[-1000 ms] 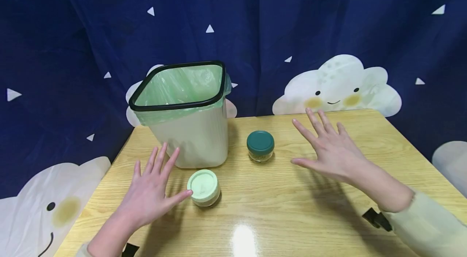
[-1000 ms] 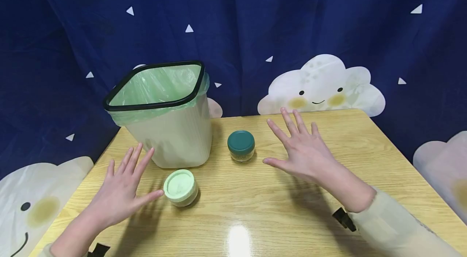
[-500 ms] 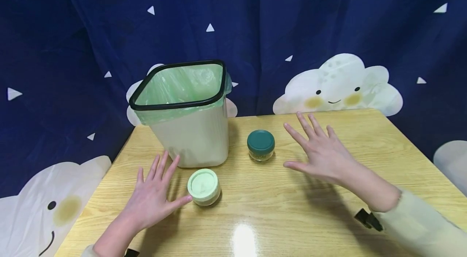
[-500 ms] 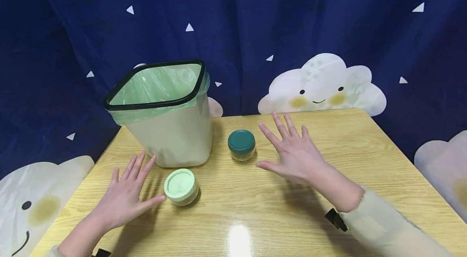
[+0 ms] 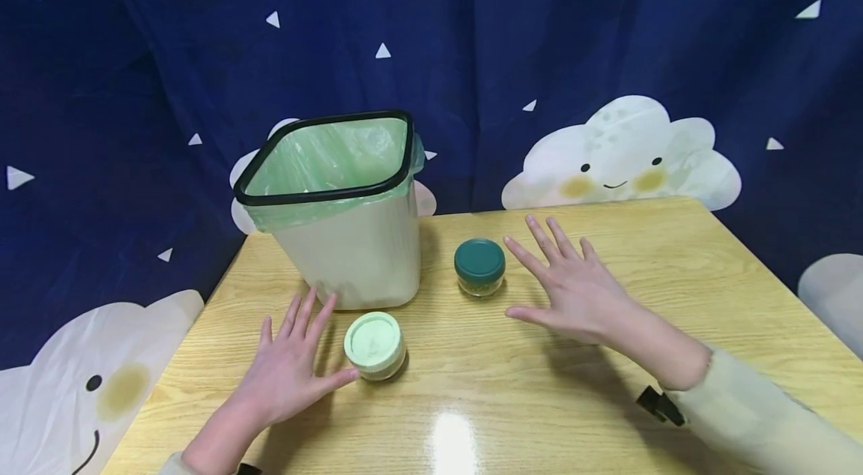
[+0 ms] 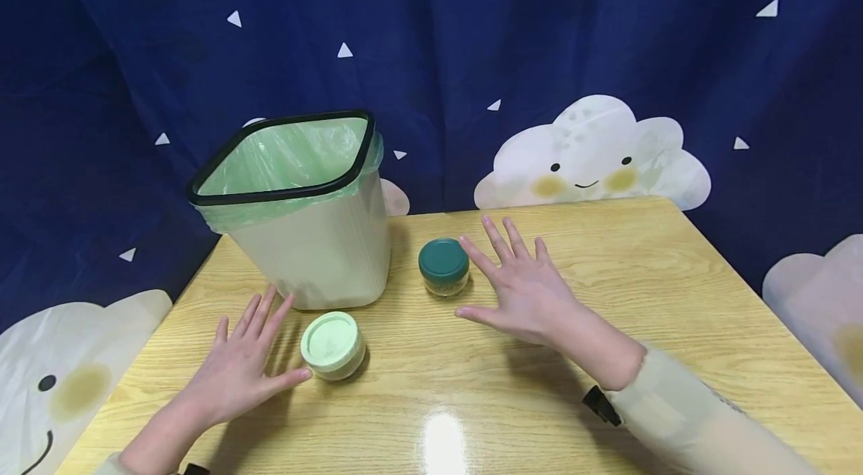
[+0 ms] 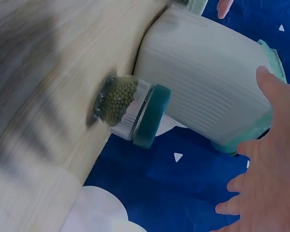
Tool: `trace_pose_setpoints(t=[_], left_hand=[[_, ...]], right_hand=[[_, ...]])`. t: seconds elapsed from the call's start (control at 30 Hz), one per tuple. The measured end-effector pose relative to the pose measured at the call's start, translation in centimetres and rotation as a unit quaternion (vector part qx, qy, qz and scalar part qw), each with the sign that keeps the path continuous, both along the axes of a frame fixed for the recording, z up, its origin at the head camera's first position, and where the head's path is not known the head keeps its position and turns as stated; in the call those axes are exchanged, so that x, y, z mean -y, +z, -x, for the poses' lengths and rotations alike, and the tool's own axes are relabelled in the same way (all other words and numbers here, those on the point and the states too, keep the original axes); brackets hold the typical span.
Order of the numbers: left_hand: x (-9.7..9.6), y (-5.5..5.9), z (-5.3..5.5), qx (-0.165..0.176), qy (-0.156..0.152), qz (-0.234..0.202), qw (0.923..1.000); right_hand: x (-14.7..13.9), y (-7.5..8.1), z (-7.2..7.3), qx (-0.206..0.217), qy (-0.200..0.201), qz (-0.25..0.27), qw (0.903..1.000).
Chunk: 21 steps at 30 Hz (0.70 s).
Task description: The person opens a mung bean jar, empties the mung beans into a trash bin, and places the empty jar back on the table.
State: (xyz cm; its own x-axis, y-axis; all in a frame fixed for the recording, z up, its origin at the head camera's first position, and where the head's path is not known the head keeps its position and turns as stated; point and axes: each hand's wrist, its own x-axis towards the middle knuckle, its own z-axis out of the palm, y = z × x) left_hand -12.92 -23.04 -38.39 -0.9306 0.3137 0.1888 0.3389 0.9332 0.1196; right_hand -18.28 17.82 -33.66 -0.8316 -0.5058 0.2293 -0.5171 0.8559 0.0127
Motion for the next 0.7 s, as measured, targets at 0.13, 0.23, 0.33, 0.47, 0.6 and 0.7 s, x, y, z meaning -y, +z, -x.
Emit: trace_pose_setpoints(t=[0.13,0.23,0.33,0.47,0.6,0.7], left_hand=[[-0.1,-0.5,0.1,0.005,-0.007,-0.004,1.0],[-0.2,-1.0,0.3,0.012,-0.014,-0.015,0.9997],[-0.4,-1.5,0.4,0.026,-0.025,-0.032,0.9988],[-0.6,-2.2,0.7,0.042,-0.04,-0.058,0.9966],[-0.6,-2.6,0.8,0.054,-0.05,-0.093,0.9929],[-0.6,-3.0,1.0,0.075,-0.059,-0.139,0.9857]], right_hand=[[0.4,-0.3,0.1,-0.002,0.007,-0.001,1.0],[0.6,-0.7,0.1,-0.001,0.01,-0.002,0.9999],[0.6,-1.0,0.1,-0.003,0.015,0.001,0.9999],[0.7,-1.2,0.1,-0.007,0.023,0.002,0.9997],[1.0,-1.3,0.1,0.001,0.025,0.003,0.9997],[1.2,-1.5,0.2,0.006,0.026,0.003,0.9997]])
